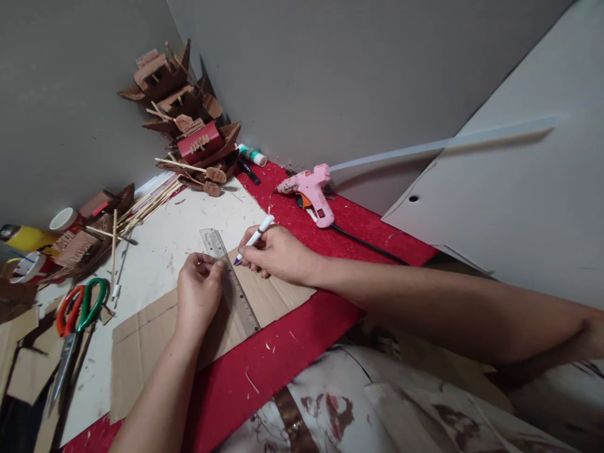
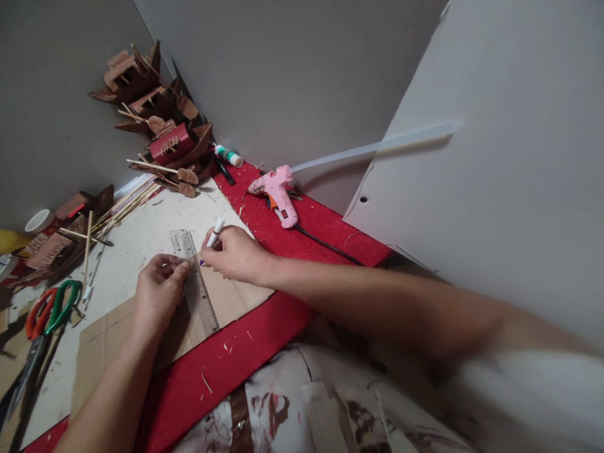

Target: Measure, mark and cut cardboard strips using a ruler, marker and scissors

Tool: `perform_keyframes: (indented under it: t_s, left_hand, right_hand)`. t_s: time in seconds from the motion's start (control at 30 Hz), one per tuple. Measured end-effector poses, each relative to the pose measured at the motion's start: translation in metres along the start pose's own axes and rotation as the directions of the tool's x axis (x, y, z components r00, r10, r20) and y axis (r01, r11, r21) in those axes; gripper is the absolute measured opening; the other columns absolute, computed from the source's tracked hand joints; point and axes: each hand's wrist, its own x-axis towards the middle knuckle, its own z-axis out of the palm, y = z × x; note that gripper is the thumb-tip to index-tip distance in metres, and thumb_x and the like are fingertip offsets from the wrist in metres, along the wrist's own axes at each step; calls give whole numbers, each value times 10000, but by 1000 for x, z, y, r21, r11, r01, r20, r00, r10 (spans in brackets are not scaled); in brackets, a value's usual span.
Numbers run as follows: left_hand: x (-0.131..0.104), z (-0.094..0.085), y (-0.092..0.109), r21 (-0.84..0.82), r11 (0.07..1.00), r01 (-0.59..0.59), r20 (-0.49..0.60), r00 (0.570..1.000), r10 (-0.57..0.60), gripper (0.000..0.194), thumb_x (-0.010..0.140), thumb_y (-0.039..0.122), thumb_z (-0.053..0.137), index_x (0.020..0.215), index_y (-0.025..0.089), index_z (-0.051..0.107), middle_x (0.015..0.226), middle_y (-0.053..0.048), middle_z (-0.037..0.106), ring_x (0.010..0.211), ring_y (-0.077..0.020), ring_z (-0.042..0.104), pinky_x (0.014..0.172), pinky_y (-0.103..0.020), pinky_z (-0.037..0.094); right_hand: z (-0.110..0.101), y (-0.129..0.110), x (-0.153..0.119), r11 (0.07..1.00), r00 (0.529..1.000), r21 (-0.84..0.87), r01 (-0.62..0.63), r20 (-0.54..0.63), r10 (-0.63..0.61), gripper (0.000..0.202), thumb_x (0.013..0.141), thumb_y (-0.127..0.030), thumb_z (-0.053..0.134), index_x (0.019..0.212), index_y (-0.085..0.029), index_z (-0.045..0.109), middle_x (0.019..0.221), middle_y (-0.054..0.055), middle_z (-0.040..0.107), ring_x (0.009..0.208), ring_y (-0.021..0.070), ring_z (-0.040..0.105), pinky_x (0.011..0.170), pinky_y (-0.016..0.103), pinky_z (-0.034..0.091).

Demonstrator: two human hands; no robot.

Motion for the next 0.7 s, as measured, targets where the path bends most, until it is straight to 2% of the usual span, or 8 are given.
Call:
perform_keyframes:
  t_s: [0.53,0.7]
  left_hand:
    - [0,0,0,59,998,-11,0,1000,11,170,757,324,605,784,211,481,577,33,558,436,-94,430,466,-216,313]
    - [0,0,-1,57,998,-11,1,1000,11,183,759,336,614,787,215,480,577,34,563,438,-98,436,469,-216,317]
  right_hand:
    - [1,5,-1,974,991,-183,130,-12,-134,66,779,-173,549,714,-164,558,600,-15,595,543,93,518,475,200,360]
    - [0,3,-2,969,991,-213,128,-3,-132,69,777,-192,558,720,-160,580,583,-28,559,545,96,493,489,210,341]
